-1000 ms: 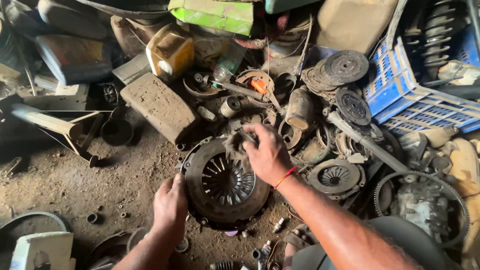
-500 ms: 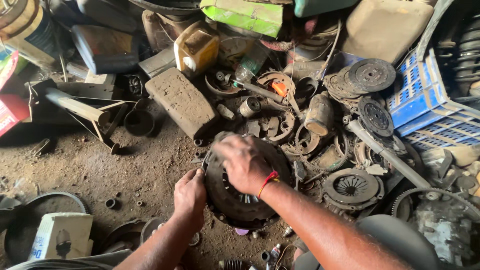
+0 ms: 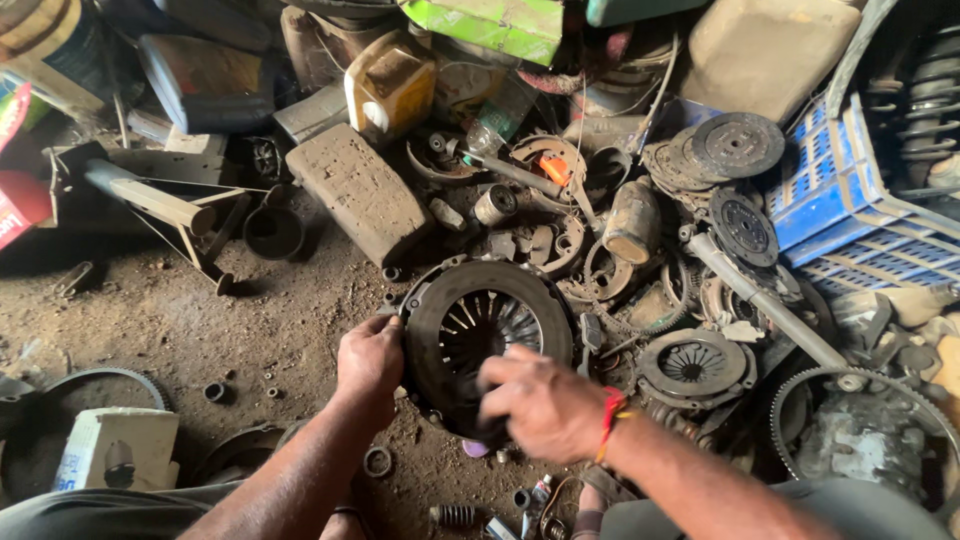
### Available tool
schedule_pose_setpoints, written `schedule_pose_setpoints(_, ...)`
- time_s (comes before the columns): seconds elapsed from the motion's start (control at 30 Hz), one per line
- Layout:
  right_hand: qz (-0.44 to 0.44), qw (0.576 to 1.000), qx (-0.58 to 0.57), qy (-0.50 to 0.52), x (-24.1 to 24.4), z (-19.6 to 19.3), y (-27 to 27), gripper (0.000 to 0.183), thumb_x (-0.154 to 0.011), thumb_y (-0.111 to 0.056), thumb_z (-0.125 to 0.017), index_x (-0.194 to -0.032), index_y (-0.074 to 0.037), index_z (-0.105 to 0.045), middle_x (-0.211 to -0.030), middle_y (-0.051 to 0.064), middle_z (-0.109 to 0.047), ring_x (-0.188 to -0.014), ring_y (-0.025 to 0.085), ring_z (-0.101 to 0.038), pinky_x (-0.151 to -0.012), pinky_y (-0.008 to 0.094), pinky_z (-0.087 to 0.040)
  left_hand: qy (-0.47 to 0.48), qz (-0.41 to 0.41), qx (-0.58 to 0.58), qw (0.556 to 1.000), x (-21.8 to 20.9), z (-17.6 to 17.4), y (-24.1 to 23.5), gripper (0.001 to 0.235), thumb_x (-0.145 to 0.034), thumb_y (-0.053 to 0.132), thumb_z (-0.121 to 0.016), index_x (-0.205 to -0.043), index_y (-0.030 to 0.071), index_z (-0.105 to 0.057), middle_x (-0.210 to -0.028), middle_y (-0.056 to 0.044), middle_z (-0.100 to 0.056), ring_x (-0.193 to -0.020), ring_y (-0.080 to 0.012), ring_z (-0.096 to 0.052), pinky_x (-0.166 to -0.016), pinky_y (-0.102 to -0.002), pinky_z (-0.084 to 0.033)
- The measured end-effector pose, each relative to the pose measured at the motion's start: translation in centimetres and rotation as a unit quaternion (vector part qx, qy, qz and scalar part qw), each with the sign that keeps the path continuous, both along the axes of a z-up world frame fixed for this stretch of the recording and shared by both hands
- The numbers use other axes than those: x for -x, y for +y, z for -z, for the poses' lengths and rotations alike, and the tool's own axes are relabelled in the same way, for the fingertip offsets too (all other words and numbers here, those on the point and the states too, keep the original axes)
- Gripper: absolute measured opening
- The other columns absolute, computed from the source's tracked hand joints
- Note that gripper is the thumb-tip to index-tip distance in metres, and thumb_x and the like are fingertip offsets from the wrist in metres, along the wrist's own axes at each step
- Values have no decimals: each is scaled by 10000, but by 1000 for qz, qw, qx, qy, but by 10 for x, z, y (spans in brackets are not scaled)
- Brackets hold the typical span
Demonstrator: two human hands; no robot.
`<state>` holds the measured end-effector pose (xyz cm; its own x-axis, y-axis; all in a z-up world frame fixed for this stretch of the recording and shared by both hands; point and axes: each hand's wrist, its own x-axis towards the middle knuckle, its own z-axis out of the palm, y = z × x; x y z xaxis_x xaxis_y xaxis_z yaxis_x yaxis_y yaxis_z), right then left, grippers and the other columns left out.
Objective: The person scrubs a circular clutch pressure plate with a rag, repeatedly wiping the surface and edges. The person flips the part over to clean the other side and continues scrubbing the entire surface.
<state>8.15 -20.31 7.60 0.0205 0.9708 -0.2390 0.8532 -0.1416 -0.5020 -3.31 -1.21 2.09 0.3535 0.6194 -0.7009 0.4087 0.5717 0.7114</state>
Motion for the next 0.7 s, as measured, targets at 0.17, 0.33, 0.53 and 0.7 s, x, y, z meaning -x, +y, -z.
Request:
schedule_pose_setpoints(0.17, 55, 989, 14, -135, -56, -9, -19, 336, -717, 56, -579, -782, -174, -816, -968, 105, -679, -979, 303, -621, -906, 432, -502, 20, 21, -40, 999, -1, 4, 1, 354, -1031, 201, -548, -1346, 73, -648, -1243, -102, -720, -1032, -172, -702, -934, -341, -579)
schedule_pose_setpoints(0.33, 280, 939, -167, -111, -79, 0, -1, 120, -825, -9, -651, -857, -87, -737, -945, 122, -674, -876, 268, -696, -776, 395, -570, 3, 10, -57, 998, -4, 9, -1, 351, -1020, 205, -559, -1308, 47, -683, -1174, -144, -762, -997, -215, -703, -900, -334, -549)
schedule_pose_setpoints(0.53, 82, 939, -316, -110, -10, 30, 55, 233, -929, -27, -570, -1071, -83, -747, -1138, 162, -684, -1088, 314, -669, -957, 425, -550, 6, 25, -74, 997, -5, 11, 2, 371, -1029, 215, -525, -1321, 30, -659, -1184, -146, -739, -1028, -221, -688, -910, -348, -534)
schedule_pose_setpoints(0.7, 27, 925, -292, -243, -13, 45, 69, 427, -862, -49, -531, -1225, -140, -737, -1407, 154, -606, -1261, 326, -590, -1093, 551, -440, 10, 40, -76, 996, -3, 19, 0, 385, -1031, 218, -509, -1351, 48, -640, -1183, -144, -748, -1027, -215, -696, -906, -349, -542)
